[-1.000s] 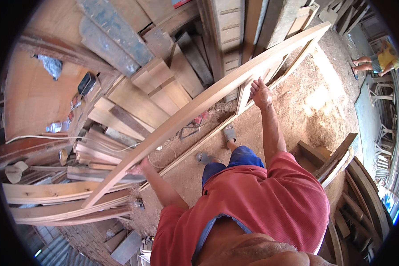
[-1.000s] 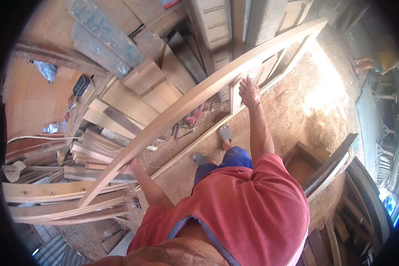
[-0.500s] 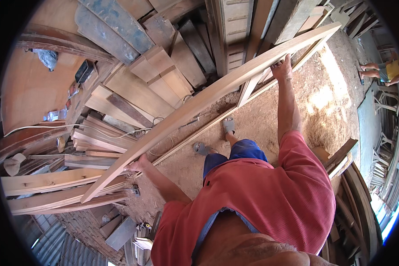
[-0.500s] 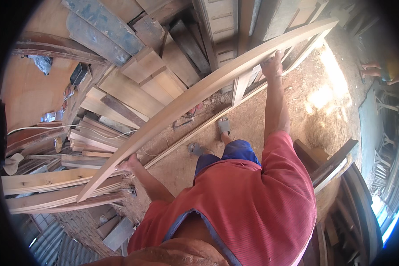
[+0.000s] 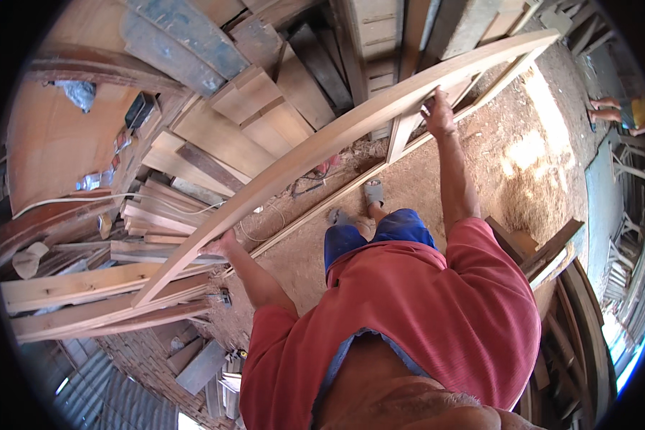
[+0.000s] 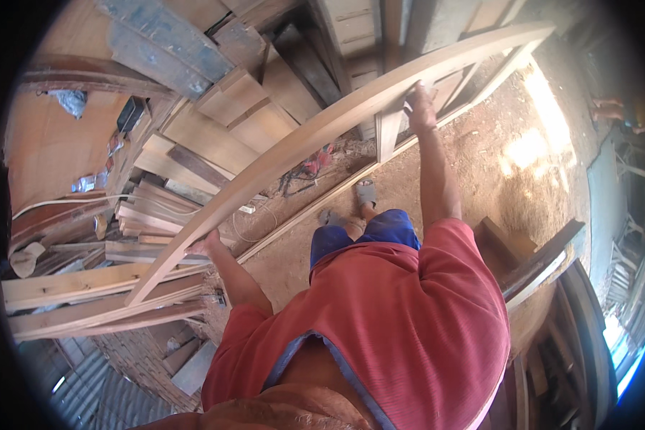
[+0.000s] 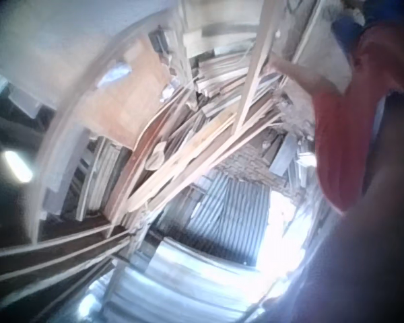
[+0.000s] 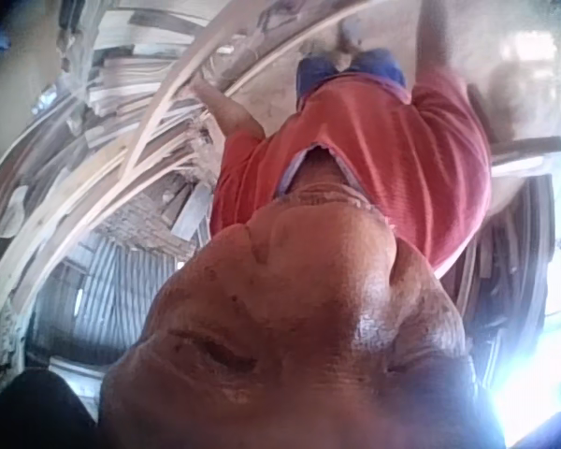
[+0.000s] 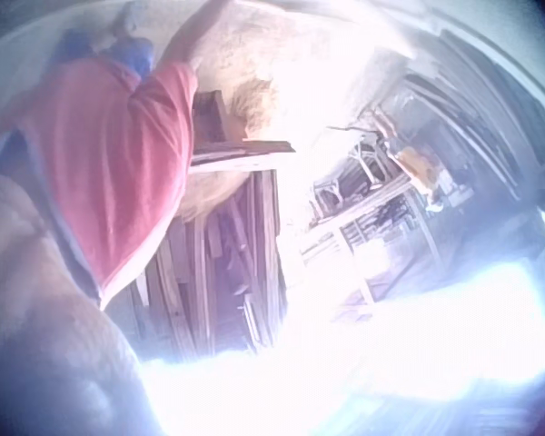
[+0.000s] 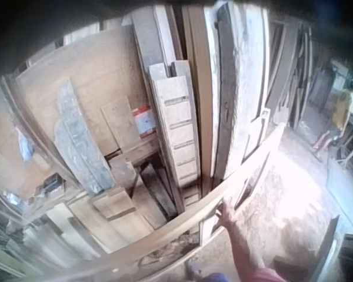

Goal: The person handles wooden planks and a metal tool in a cluttered workshop. They pick up a plank, use a metal tool to scrape or mark it, and then place it back among other pieces of wood.

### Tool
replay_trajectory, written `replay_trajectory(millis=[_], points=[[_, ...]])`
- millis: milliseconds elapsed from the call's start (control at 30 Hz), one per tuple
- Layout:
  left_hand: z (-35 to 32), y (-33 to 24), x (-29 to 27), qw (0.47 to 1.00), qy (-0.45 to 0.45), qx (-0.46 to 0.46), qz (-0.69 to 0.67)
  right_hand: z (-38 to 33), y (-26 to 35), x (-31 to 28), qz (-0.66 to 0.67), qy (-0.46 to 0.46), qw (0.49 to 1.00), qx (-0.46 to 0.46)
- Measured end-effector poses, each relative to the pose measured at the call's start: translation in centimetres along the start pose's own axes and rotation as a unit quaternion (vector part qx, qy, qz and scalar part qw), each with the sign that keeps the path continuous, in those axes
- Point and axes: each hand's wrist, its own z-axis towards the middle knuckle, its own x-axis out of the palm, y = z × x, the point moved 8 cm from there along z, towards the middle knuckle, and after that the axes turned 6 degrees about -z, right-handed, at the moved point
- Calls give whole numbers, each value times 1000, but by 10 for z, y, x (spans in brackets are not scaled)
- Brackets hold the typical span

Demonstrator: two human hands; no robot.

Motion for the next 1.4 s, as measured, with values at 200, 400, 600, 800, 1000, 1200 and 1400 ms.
replay_trajectory(millis=[200,400,600,800,1000,1200,1400], points=[[7,8,-4,993,111,14,-31,-11,2,3,-9,-42,999,-23],[15,6,-32,996,79,-36,-17,-6,-7,4,11,-19,1000,14],[-73,58,-22,997,-12,-56,48,-3,6,-8,96,45,993,54],[-125,96,24,979,7,-23,203,81,21,-152,188,-80,978,46],[-117,114,22,941,40,-25,334,159,78,-250,285,-175,942,27],[-114,117,22,948,21,-71,308,234,171,-286,234,-259,937,13],[-126,144,26,951,22,-90,294,272,270,-252,218,-90,960,-148]])
